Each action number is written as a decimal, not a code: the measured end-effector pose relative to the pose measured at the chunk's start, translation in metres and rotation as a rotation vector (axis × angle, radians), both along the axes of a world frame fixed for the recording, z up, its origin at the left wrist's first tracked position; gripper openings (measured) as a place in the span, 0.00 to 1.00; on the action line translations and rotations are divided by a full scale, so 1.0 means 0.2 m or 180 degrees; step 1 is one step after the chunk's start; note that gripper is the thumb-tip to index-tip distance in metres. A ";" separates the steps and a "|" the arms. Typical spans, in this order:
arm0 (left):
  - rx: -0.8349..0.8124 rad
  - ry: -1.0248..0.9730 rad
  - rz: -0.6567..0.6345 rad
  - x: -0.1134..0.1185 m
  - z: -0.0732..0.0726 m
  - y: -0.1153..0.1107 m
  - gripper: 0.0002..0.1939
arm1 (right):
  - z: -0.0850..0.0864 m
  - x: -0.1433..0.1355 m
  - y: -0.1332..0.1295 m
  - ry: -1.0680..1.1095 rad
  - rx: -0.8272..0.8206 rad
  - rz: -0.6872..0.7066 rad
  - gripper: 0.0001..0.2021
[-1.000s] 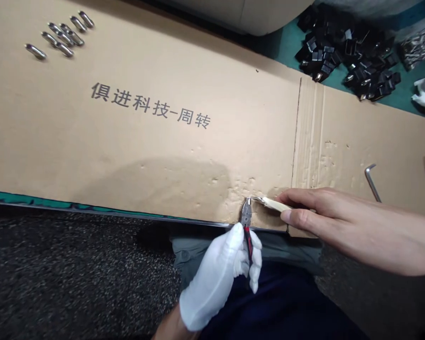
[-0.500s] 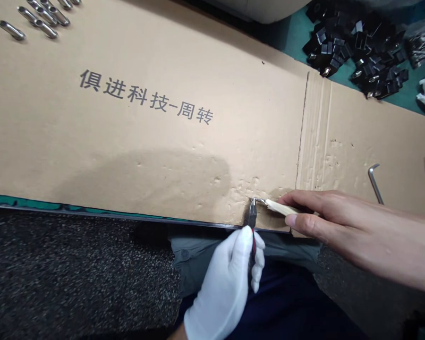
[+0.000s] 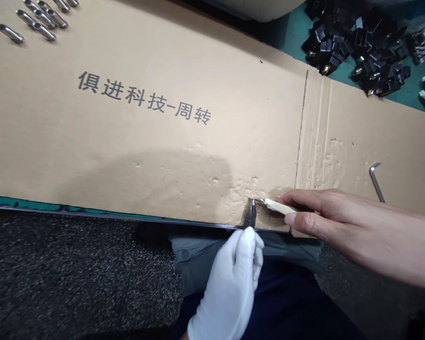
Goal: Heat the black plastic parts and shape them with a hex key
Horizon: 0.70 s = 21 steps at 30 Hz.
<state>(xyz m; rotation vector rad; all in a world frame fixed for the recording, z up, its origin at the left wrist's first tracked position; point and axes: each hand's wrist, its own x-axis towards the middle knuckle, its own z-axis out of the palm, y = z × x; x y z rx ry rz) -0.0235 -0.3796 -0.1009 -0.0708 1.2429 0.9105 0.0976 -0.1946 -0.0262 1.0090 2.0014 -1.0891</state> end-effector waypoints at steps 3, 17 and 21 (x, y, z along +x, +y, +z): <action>-0.0029 0.0267 -0.0050 0.01 0.01 0.01 0.22 | 0.00 0.00 0.01 -0.0017 -0.0002 0.0014 0.25; -0.0366 0.1772 -0.0329 0.12 -0.03 -0.09 0.23 | 0.02 -0.03 0.03 0.0025 0.0091 0.0147 0.23; -0.0239 0.2252 -0.0635 0.11 -0.02 -0.08 0.21 | 0.02 -0.07 0.04 0.0057 -0.0013 0.0091 0.15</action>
